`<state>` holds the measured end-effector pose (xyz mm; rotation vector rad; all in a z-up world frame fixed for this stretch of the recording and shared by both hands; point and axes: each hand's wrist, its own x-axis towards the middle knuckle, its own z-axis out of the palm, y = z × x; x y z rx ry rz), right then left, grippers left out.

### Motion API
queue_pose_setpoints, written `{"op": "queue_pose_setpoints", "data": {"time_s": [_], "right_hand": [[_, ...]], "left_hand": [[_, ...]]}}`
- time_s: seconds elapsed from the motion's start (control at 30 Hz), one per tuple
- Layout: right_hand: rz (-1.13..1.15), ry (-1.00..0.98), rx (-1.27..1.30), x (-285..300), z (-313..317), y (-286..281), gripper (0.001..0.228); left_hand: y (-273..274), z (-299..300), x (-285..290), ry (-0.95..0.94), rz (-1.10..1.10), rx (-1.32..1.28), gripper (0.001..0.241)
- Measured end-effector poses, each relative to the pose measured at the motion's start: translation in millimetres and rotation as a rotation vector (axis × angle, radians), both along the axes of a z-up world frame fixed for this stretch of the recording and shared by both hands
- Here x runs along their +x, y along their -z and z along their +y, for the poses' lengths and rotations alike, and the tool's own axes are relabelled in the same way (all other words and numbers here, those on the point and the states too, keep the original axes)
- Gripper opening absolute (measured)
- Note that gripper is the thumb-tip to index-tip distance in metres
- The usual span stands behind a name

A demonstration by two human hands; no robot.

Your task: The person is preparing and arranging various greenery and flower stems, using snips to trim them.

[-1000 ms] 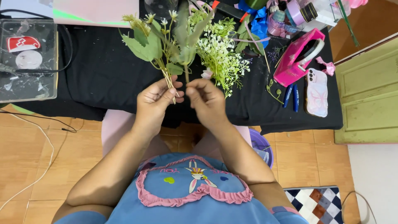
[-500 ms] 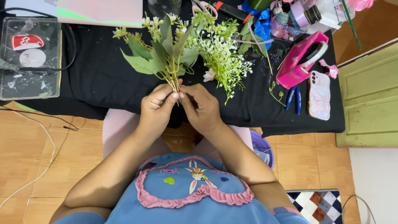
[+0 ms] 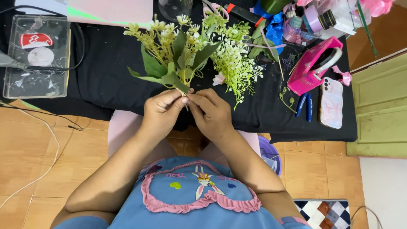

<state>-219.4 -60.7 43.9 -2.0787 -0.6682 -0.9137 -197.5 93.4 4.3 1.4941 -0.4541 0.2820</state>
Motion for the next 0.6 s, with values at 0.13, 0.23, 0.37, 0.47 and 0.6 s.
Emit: {"op": "queue_pose_setpoints", "data": {"time_s": [0.13,0.23,0.37,0.47,0.6], "right_hand": [[-0.017,0.005,-0.034,1,0,3,0.008],[-0.007,-0.009,-0.023,1,0,5,0.010],[0.001,-0.015,-0.025,1,0,1,0.011],[-0.007,-0.011,0.007,2,-3,-1,0.010],[0.017,0.051,0.016,7,-22,4,0.013]], "left_hand": [[-4,0,1,-0.027,-0.031,-0.025,0.012],[-6,-1,-1,-0.051,-0.049,-0.006,0.012],[-7,1,-1,-0.045,-0.057,-0.013,0.013],[-19,2,-1,-0.098,-0.104,0.068,0.015],[-11,22,16,-0.311,-0.191,0.197,0.007]]}}
